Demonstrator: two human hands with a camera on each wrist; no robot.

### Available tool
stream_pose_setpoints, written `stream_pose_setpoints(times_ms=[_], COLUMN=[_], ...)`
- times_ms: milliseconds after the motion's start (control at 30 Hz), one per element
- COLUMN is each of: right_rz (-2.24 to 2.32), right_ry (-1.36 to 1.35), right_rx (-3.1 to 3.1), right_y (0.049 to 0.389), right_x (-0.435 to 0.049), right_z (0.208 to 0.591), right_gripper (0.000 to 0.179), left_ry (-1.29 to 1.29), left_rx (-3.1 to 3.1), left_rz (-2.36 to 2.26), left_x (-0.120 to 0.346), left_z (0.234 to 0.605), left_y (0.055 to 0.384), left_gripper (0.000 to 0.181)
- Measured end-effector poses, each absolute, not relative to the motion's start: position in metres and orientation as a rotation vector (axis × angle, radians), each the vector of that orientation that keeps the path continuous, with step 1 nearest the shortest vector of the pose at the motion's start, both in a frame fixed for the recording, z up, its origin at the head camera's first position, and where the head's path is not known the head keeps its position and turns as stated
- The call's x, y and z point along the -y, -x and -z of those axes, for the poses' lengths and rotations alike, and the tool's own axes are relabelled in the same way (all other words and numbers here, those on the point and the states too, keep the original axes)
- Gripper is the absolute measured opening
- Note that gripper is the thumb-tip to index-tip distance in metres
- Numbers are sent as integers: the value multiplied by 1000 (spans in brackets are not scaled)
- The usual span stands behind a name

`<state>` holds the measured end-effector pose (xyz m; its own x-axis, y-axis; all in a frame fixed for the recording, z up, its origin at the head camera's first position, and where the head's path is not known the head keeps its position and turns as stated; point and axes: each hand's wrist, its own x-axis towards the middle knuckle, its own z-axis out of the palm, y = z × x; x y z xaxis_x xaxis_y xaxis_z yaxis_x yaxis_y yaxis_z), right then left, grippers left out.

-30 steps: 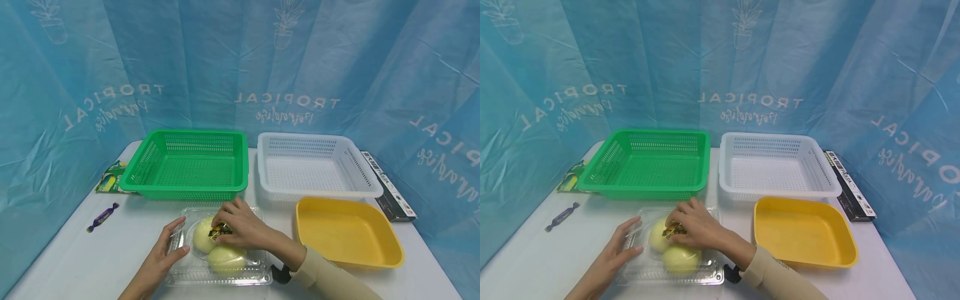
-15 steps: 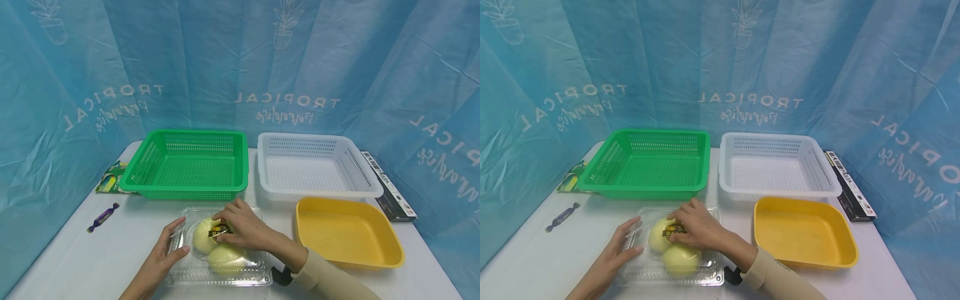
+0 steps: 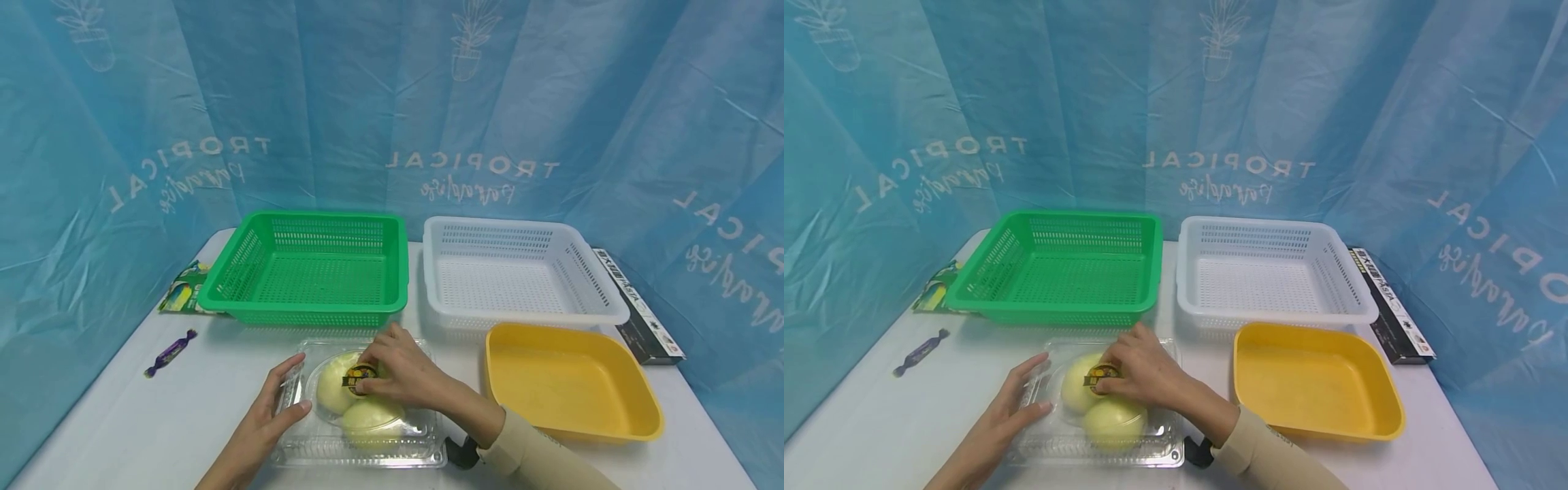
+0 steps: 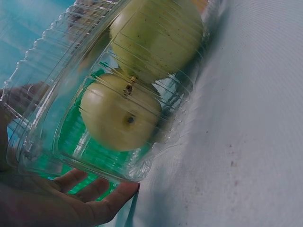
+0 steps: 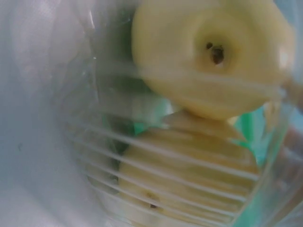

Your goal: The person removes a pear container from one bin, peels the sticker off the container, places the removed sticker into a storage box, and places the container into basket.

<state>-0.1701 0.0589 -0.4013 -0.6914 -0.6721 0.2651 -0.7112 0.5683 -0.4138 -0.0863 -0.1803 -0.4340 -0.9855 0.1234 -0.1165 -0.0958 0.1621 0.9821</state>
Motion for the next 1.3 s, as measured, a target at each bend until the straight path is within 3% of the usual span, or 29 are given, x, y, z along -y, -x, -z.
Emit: stream_pose_setpoints(times_ms=[867,1300], right_rz=[-778,-1091], right_ry=[-1204,-1253], right_rx=[2641,2605], right_y=[171,172], right_x=[-60,-67], right_z=[404,398], right_gripper=[14,9], left_ry=[-23,-33], left_rx=[-2272,-2274], left_rz=[-1919,-1923], left_x=[180,180], left_z=[433,435], left_y=[87,87], left_gripper=[66,66])
